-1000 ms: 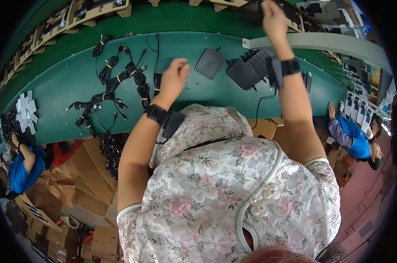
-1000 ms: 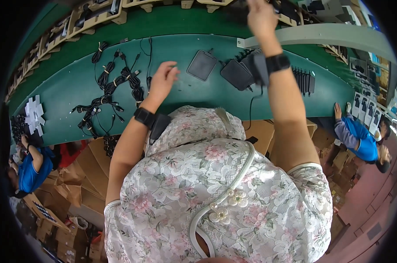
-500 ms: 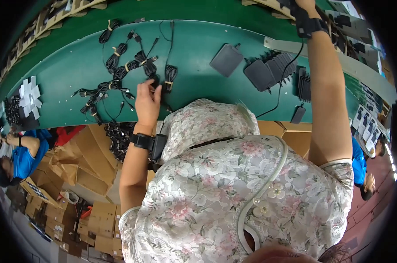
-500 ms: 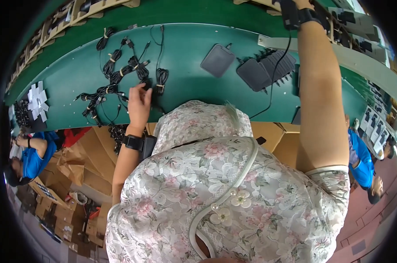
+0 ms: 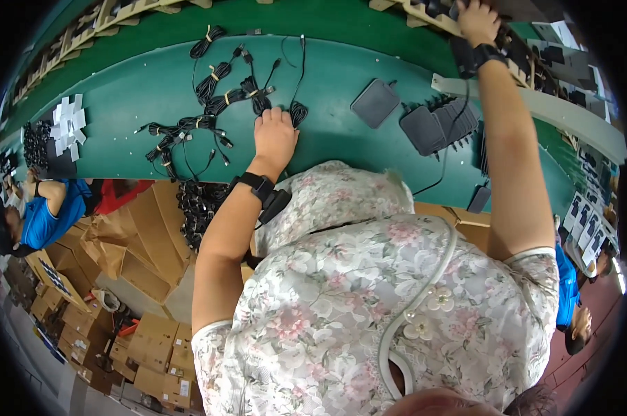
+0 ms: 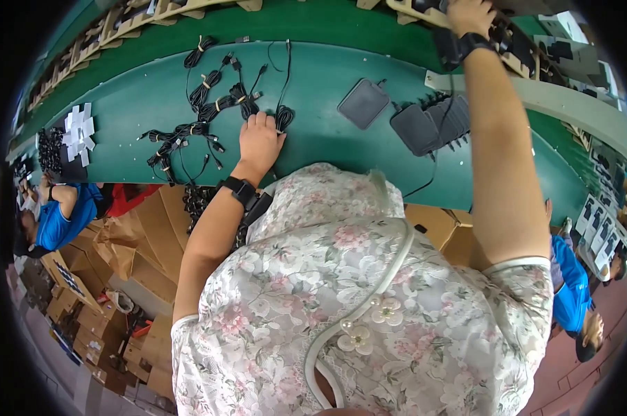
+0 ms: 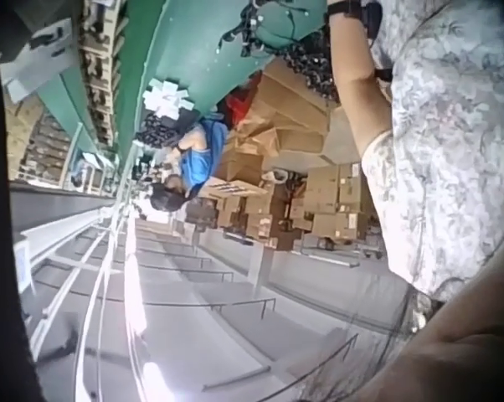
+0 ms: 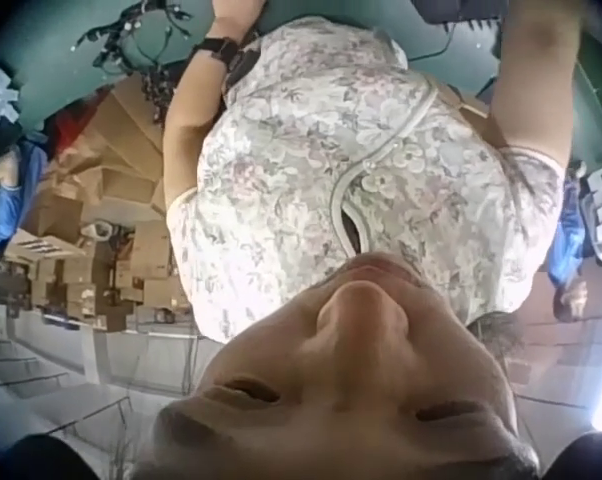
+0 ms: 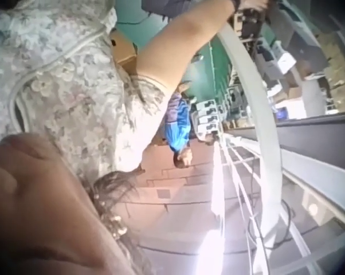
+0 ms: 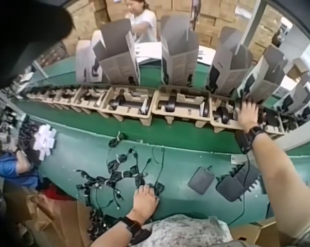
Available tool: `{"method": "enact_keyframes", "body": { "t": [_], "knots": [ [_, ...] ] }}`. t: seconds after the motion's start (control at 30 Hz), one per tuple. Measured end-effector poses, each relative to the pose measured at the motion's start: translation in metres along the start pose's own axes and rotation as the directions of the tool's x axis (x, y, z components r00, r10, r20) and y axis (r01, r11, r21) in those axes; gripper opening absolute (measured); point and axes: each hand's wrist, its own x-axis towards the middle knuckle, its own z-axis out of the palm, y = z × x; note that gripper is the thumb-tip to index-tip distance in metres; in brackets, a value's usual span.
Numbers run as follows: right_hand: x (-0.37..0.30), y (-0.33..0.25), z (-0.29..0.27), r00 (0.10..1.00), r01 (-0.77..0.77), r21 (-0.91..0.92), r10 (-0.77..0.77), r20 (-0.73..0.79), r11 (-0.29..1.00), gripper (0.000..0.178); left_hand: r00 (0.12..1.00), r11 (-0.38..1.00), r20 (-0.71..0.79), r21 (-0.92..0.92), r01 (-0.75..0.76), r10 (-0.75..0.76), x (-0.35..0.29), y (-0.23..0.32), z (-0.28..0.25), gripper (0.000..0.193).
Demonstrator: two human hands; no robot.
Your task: Assembling small electronic components and cable harnesses on a production line.
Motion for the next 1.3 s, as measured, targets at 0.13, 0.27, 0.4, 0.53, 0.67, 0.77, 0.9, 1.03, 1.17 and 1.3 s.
{"method": "enact_keyframes", "body": {
  "t": [0.13, 0.27, 0.4, 0.53, 0.67, 0.77, 0.9, 1.03, 1.17, 1.3],
  "knots": [
    [0.002, 0.016, 0.068, 0.997, 0.082, 0.186, -0.078, -0.031, 0.979, 0.052, 0.993, 0.982, -0.088, -0.178, 0.056, -0.073, -0.002, 0.010, -0.022, 0.029],
    [-0.018, 0.006, 0.028, 0.992, 0.052, 0.323, -0.012, -0.124, 0.945, 0.046, 0.969, 0.805, 0.035, -0.550, 0.222, -0.244, -0.016, 0.004, -0.050, 0.029],
    [-0.083, -0.056, -0.069, 0.931, 0.365, 0.704, -0.219, -0.293, 0.609, 0.026, 0.991, 0.747, 0.030, -0.654, 0.120, -0.133, -0.010, -0.002, -0.060, 0.029],
    [-0.182, -0.094, -0.108, 0.619, 0.693, 0.668, -0.699, -0.358, 0.272, 0.032, 0.989, 0.545, 0.141, -0.826, 0.145, -0.050, 0.016, 0.002, -0.064, 0.028],
    [-0.213, -0.095, -0.083, 0.642, 0.608, 0.759, -0.706, -0.298, 0.232, 0.029, 0.964, 0.074, 0.266, -0.961, 0.265, 0.010, 0.030, 0.016, -0.073, 0.031],
    [-0.224, -0.096, -0.102, 0.716, -0.408, 0.910, -0.591, 0.370, 0.076, 0.018, 0.950, -0.007, 0.298, -0.954, 0.300, 0.093, 0.034, 0.027, -0.080, 0.027],
    [-0.228, -0.089, -0.097, 0.647, -0.662, 0.706, -0.668, 0.367, -0.253, 0.018, 0.867, -0.110, 0.385, -0.893, 0.437, 0.316, 0.034, 0.038, -0.092, 0.019],
    [-0.221, -0.085, -0.092, 0.873, 0.169, 0.984, -0.472, -0.122, 0.059, 0.028, 0.974, 0.753, 0.129, -0.655, -0.058, 0.187, 0.030, 0.050, -0.073, 0.026],
    [-0.232, -0.086, -0.120, 0.525, 0.030, 0.977, -0.835, 0.164, 0.210, 0.054, 0.929, 0.813, -0.192, -0.449, -0.371, 0.318, 0.047, 0.054, -0.061, 0.031],
    [-0.219, -0.083, -0.121, 0.460, -0.002, 0.929, -0.824, 0.330, 0.371, 0.058, 0.972, 0.782, -0.136, -0.578, -0.235, 0.192, 0.047, 0.057, -0.069, 0.046]
  ]
}}
